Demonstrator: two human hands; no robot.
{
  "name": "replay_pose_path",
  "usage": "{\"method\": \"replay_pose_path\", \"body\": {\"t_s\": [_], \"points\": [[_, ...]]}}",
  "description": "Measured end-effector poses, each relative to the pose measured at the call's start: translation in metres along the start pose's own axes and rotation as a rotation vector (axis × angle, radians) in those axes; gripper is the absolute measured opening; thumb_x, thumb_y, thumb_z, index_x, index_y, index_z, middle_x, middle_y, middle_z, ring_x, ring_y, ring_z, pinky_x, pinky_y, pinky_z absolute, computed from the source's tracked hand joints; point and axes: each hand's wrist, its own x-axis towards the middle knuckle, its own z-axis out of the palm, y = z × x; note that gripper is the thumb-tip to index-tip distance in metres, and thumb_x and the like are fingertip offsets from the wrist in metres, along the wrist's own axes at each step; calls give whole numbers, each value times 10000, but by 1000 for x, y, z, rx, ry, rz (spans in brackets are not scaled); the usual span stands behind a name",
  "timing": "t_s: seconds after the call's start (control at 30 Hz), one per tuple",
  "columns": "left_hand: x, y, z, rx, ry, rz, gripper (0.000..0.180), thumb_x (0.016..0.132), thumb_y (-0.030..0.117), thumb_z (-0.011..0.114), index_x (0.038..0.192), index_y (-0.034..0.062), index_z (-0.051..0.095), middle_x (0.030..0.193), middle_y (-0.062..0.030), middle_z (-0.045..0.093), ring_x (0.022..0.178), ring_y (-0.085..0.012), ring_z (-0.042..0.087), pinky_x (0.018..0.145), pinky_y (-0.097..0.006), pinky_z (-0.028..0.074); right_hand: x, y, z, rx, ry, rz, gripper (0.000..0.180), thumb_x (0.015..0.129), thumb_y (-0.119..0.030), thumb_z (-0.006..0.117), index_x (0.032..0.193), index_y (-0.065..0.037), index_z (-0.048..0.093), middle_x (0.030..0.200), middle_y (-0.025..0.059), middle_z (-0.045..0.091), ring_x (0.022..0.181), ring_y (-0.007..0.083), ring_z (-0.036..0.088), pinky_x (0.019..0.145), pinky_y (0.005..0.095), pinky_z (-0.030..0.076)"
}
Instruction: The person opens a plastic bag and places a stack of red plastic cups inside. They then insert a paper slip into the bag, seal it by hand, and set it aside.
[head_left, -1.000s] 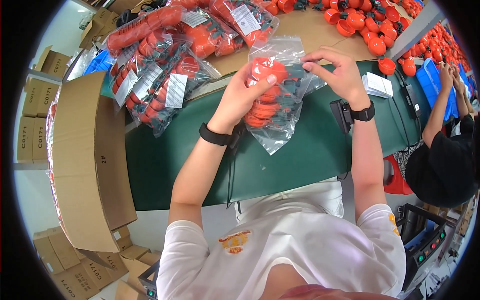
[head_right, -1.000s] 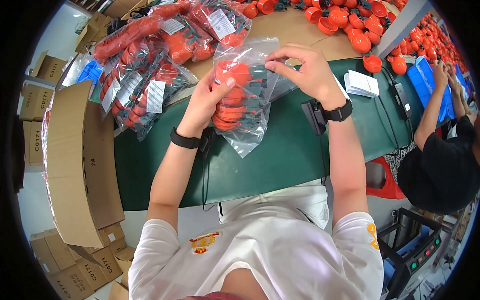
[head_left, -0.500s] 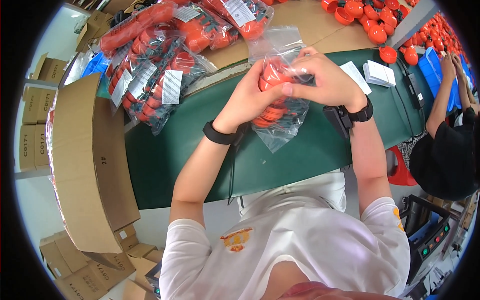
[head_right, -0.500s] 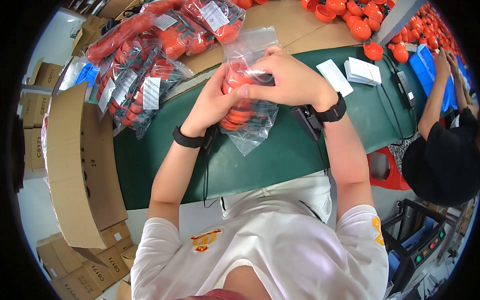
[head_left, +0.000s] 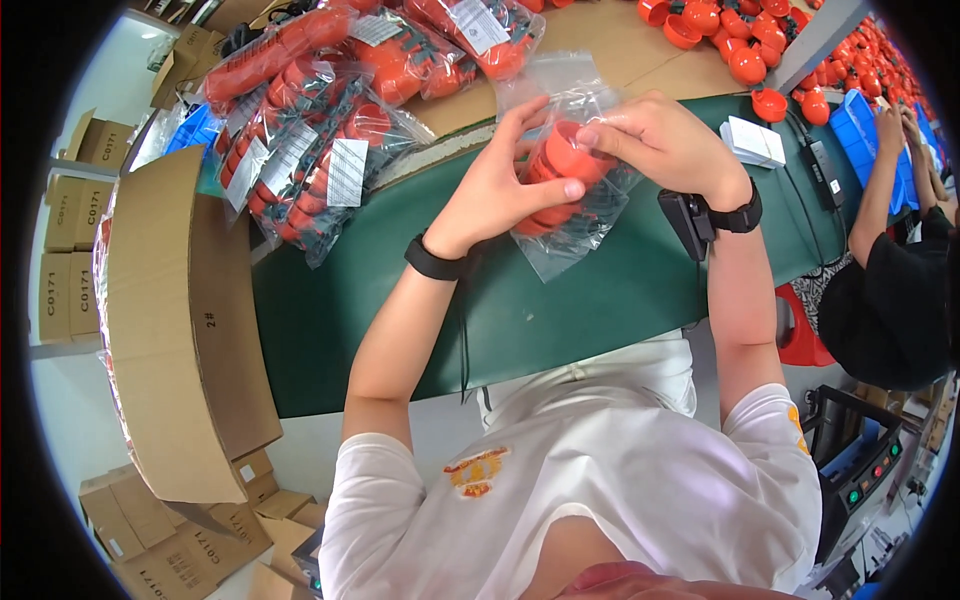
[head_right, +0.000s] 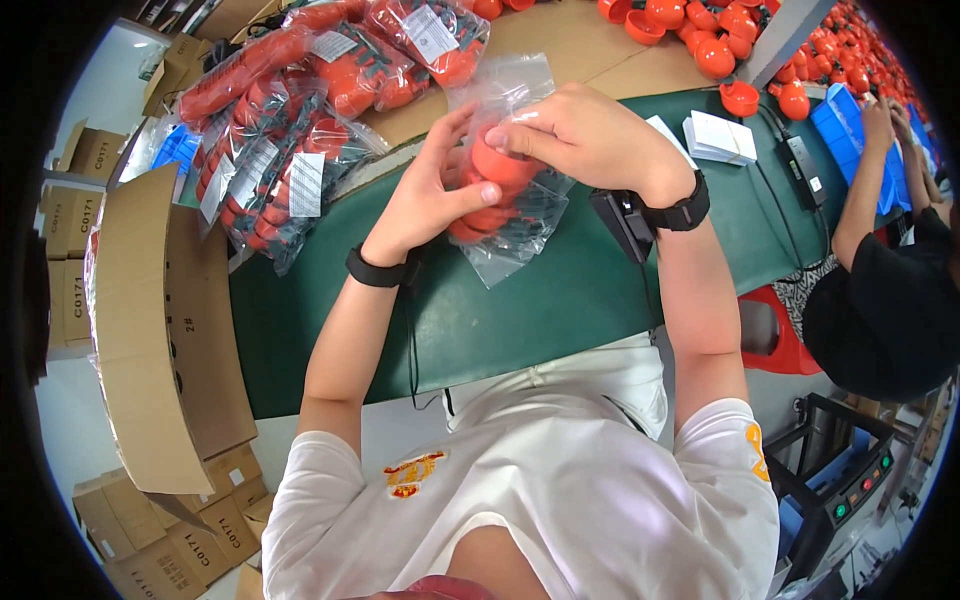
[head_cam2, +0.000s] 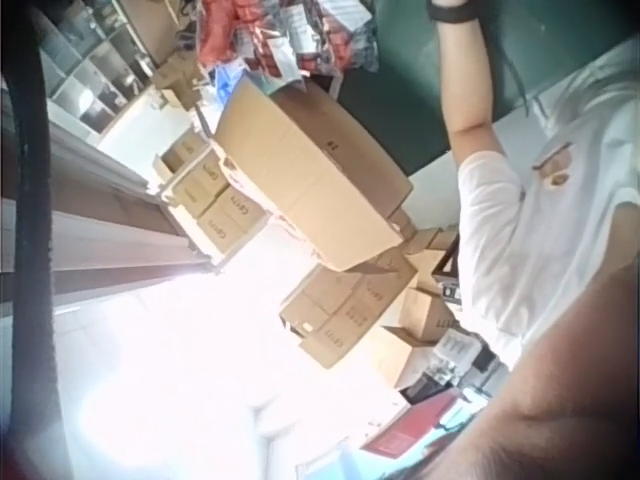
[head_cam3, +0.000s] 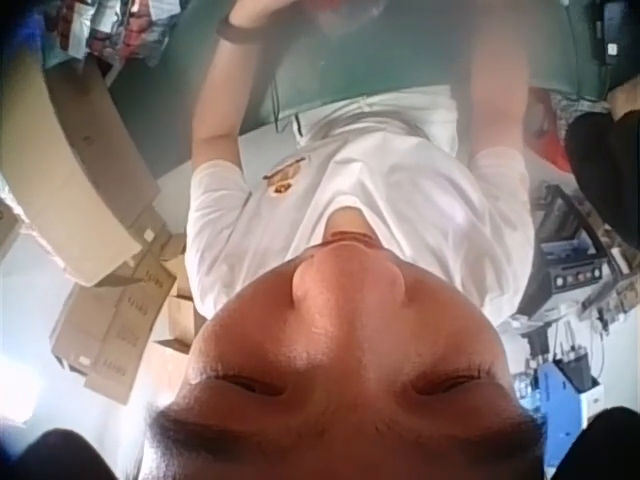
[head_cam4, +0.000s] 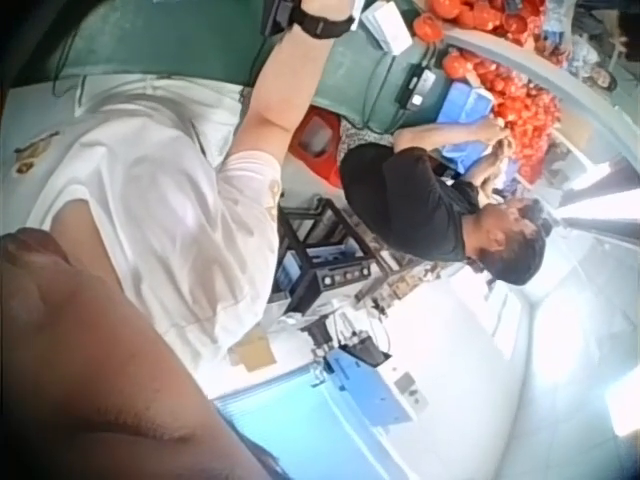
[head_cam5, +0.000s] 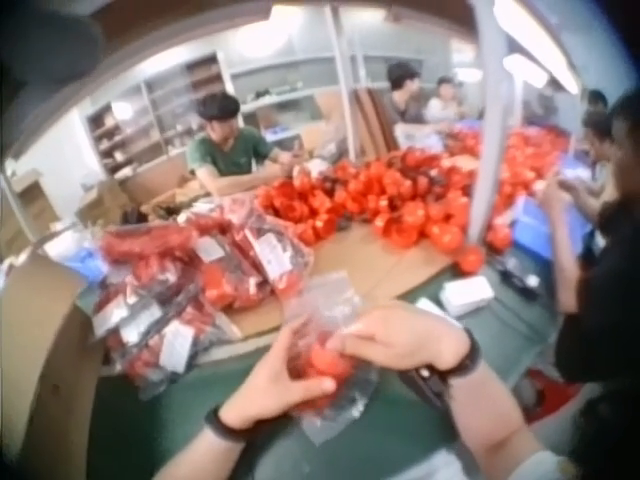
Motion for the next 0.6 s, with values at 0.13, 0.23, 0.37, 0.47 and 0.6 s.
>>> {"method": "replay_pose_path", "body": {"t_s": [0.13,0.23,0.37,0.47,0.6], "points": [[-1,-6,-7,203,-144,26,1062,643,267,941,1463,-25,332,1339,-191,563,1221,-256,568,1064,-366,437,13,-4,-14,-10,-48,43,362,1036,-276,503,977,23,700,832,147,701,733,280,647,687,354,509],[-3,-9,-3,228,-166,-19,970,650,266,933,1415,-18,409,1270,-163,617,1179,-238,599,1040,-360,452,20,-2,-25,105,-84,31,365,1042,-244,481,993,52,689,919,163,723,809,250,685,761,345,537],[-1,-10,-3,200,-162,41,810,700,308,900,1332,-5,502,1146,-158,681,1087,-266,654,972,-378,488,28,-15,-38,-210,-67,26,341,1029,-239,504,985,39,696,851,153,710,746,260,671,719,350,532],[-2,-6,-3,316,-88,166,790,742,354,874,1327,-11,488,1131,-193,679,1074,-311,659,957,-388,495,35,-25,-46,-370,-24,-55,323,1013,-247,532,961,25,699,768,159,675,675,287,639,664,361,513],[0,-12,0,415,-2,171,812,780,386,843,1351,-26,439,1100,-221,676,1063,-348,657,952,-399,497,44,-41,-48,-498,-29,-196,310,998,-254,553,921,9,698,698,176,625,623,324,592,606,376,478]]}}
